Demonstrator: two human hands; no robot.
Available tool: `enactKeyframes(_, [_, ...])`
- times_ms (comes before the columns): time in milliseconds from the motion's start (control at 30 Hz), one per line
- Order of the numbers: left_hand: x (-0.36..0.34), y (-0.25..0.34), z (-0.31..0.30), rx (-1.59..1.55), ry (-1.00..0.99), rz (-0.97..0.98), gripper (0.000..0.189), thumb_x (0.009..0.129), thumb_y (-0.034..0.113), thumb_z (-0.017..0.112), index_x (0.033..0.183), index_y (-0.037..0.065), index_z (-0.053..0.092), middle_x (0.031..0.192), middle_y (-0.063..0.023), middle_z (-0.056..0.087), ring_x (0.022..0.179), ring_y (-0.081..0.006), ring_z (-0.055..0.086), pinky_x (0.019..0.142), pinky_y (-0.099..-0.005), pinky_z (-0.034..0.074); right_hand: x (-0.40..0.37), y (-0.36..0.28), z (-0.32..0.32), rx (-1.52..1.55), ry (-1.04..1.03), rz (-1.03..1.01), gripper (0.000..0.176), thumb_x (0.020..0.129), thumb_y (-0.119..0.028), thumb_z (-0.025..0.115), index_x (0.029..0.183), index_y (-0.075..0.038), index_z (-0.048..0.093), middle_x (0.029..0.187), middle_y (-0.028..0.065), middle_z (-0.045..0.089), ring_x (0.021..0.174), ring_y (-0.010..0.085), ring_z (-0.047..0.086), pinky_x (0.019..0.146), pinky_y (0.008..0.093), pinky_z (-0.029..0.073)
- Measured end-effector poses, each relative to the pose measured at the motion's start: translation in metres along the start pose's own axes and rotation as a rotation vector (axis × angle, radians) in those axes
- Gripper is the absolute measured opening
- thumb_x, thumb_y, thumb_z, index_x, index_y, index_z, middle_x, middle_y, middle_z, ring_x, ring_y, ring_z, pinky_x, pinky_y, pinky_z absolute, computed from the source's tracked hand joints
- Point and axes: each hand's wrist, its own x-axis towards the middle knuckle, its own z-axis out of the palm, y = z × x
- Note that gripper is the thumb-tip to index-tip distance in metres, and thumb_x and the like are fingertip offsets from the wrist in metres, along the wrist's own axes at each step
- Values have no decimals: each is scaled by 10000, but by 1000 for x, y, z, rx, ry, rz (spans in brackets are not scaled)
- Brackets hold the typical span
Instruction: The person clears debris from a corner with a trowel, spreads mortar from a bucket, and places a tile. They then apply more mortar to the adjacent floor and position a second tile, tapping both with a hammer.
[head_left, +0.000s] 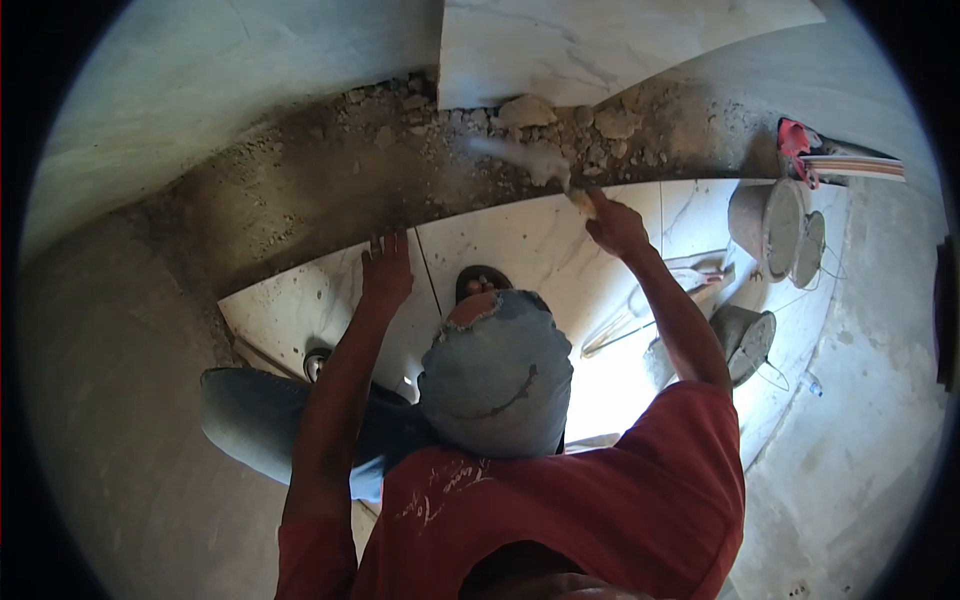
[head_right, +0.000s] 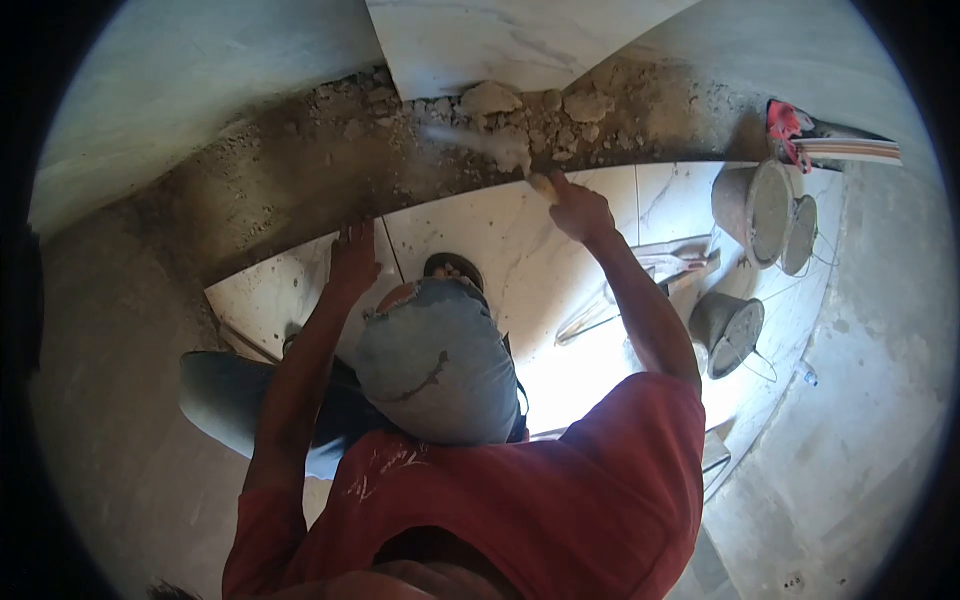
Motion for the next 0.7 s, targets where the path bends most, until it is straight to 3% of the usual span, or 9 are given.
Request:
enactKeyframes(67, [7, 1, -2, -17, 26, -7, 803, 707, 203, 692, 1353, 36, 246, 1361, -181, 302, 1252, -401, 318, 962, -509, 351, -1, -6, -5, 145, 113, 23, 369, 749, -157, 463, 1112, -114, 414, 904, 197, 615, 874, 368, 595, 744, 478, 459])
enactKeyframes(100, [6, 2, -3, -15, 29, -4, 803, 707, 203, 692, 1353, 36, 246, 1361, -181, 302, 1252, -401, 318, 962, -509, 351, 2, 1, -1, 59, 6, 25, 365, 753, -159, 459, 1114, -117, 417, 903, 201, 613, 872, 369, 594, 742, 479, 459])
enactKeyframes(200, [10, 2, -9, -16, -10, -36, 810, 703, 206, 698, 1354, 37, 247, 1365, -188, 299, 1255, -398, 314, 963, -511, 350, 15, 8, 0, -82, -38, 6, 408, 731, -178, 538, 1108, -121, 390, 814, 212, 605, 802, 389, 593, 685, 490, 460])
enactKeyframes(333, [4, 2, -3, -18, 1, -5, 821, 700, 200, 702, 1357, 36, 238, 1358, -195, 305, 1257, -400, 312, 970, -510, 343, 1, -6, -6, 101, 44, 41, 343, 763, -134, 442, 1105, -127, 409, 913, 210, 611, 885, 361, 598, 747, 466, 467])
enactKeyframes(400, [8, 4, -8, -30, 19, -6, 824, 701, 197, 702, 1358, 35, 232, 1358, -196, 305, 1258, -399, 311, 974, -509, 340, 7, 12, 14, -44, -4, -7, 382, 731, -169, 537, 1080, -117, 394, 817, 203, 611, 797, 383, 600, 680, 485, 468])
enactKeyframes(467, [7, 4, -9, -15, -29, -29, 832, 701, 199, 702, 1360, 33, 223, 1357, -193, 307, 1261, -398, 308, 977, -507, 338, 11, 16, 14, -66, -34, 2, 406, 739, -172, 539, 1111, -122, 385, 815, 194, 613, 789, 384, 601, 681, 482, 469])
enactKeyframes(533, [8, 1, -9, -13, -12, -28, 835, 700, 204, 703, 1360, 32, 222, 1358, -192, 307, 1262, -398, 307, 977, -507, 338, 4, -5, -8, -9, 17, 4, 354, 764, -138, 447, 1112, -114, 387, 918, 191, 616, 890, 349, 601, 748, 462, 472])
enactKeyframes(633, [5, 4, -5, -13, -20, -17, 832, 700, 209, 702, 1359, 30, 225, 1360, -192, 306, 1262, -399, 307, 976, -507, 339, -3, -9, -6, 137, 122, 13, 352, 762, -143, 450, 1108, -111, 393, 920, 192, 615, 891, 351, 599, 750, 465, 469])
enactKeyframes(700, [8, 4, -9, -7, -9, -25, 827, 701, 208, 700, 1358, 30, 229, 1361, -193, 305, 1261, -400, 307, 975, -508, 339, 5, 6, 3, 34, 14, 36, 343, 762, -146, 453, 1099, -107, 397, 914, 188, 616, 875, 354, 600, 742, 467, 469])
